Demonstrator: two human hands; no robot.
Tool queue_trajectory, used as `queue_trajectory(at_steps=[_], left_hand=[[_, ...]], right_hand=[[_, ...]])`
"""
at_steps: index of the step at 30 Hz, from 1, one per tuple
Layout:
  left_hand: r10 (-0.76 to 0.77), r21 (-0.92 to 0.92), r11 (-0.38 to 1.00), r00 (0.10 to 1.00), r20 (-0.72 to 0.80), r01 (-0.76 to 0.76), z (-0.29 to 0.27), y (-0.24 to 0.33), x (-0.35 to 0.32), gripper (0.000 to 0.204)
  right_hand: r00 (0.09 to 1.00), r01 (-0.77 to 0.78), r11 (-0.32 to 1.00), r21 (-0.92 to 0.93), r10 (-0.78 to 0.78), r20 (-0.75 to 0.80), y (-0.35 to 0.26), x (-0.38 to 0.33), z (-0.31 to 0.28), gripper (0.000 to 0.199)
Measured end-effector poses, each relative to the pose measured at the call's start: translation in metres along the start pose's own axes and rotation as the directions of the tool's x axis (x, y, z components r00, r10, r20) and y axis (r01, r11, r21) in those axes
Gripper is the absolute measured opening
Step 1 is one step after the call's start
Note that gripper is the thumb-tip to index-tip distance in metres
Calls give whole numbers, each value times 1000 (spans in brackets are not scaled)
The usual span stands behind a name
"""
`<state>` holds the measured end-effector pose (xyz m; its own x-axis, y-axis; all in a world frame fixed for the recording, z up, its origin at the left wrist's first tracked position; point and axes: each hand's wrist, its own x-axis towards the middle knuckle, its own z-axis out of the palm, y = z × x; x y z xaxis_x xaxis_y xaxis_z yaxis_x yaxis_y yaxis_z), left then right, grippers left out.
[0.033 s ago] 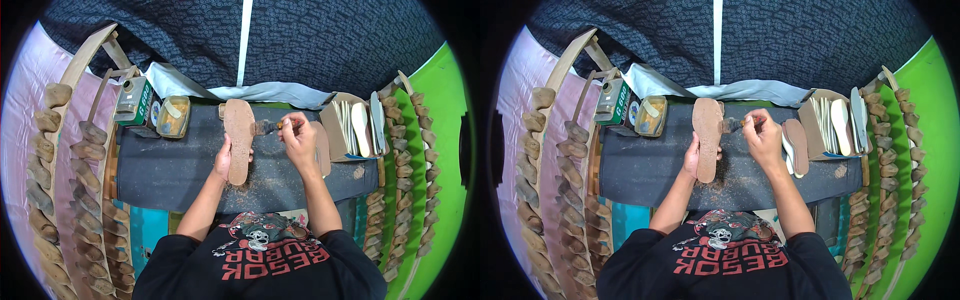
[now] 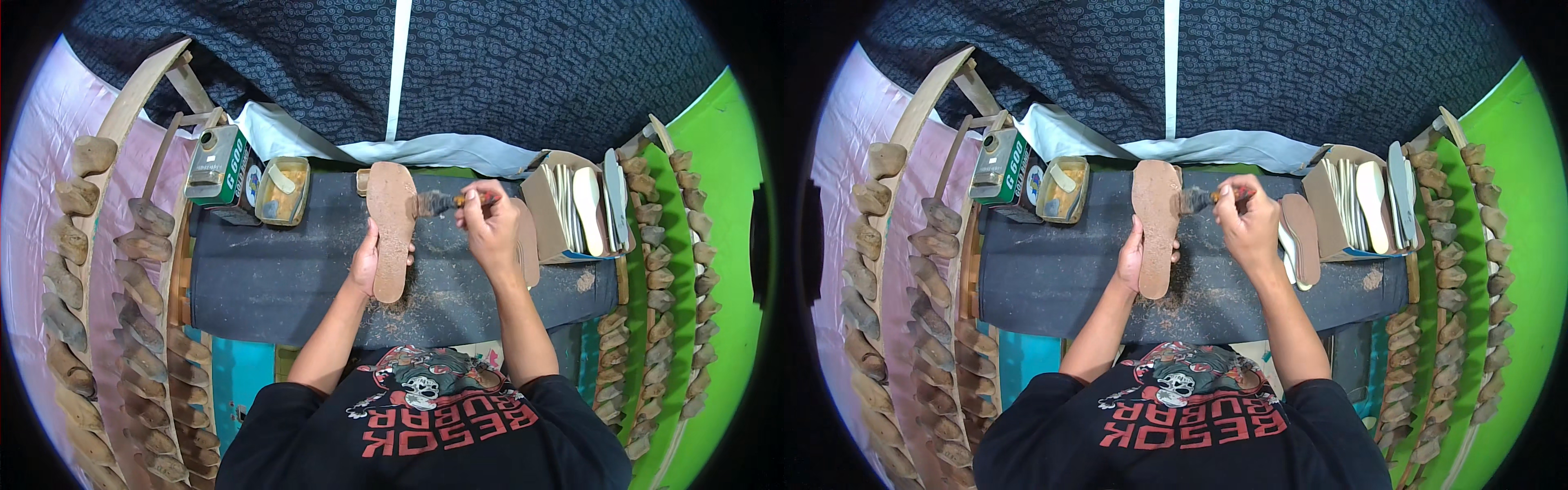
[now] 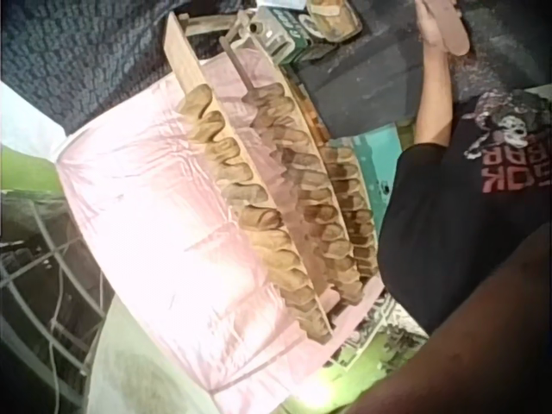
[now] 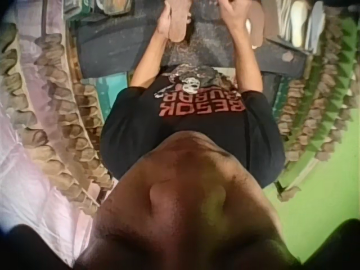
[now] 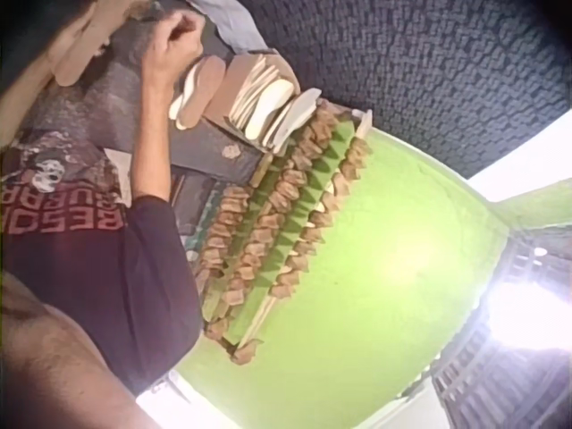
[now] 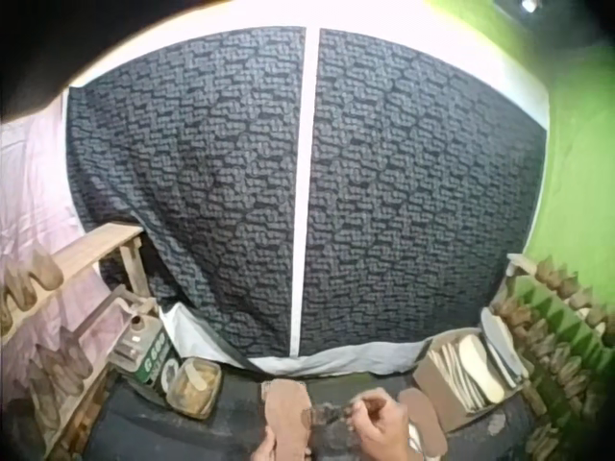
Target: The person is applying glue to shoe soles using a brush.
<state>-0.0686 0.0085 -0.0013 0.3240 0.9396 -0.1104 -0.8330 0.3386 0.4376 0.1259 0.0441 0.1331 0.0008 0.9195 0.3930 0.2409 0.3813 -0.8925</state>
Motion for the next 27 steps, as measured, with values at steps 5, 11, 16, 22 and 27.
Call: queue_trajectory(at_steps=[5,11,16,22,27], left_hand=[[-67,35,997,997,49,66,8,-11,-2,68],[-23,63,998,999,26,21,6,-5,-4,66],[-24,118,993,1000,-10,25,6,-7,-5,66],[-91,103,992,983,160,75,4,-22,-2,64],[-54,90,995,997,61,48,6,-22,-5,66]], right_hand=[[991,78,997,-19,-80,-105,-2,21,2,14],[991,133,981,-141,-136,-13,-7,3,-4,9],[997,69,982,-176,-60,53,-31,3,-11,10],[983,145,985,-91,-154,-97,-19,34,-2,13],[994,96,983,-159,-101,-29,-12,18,-12,13]])
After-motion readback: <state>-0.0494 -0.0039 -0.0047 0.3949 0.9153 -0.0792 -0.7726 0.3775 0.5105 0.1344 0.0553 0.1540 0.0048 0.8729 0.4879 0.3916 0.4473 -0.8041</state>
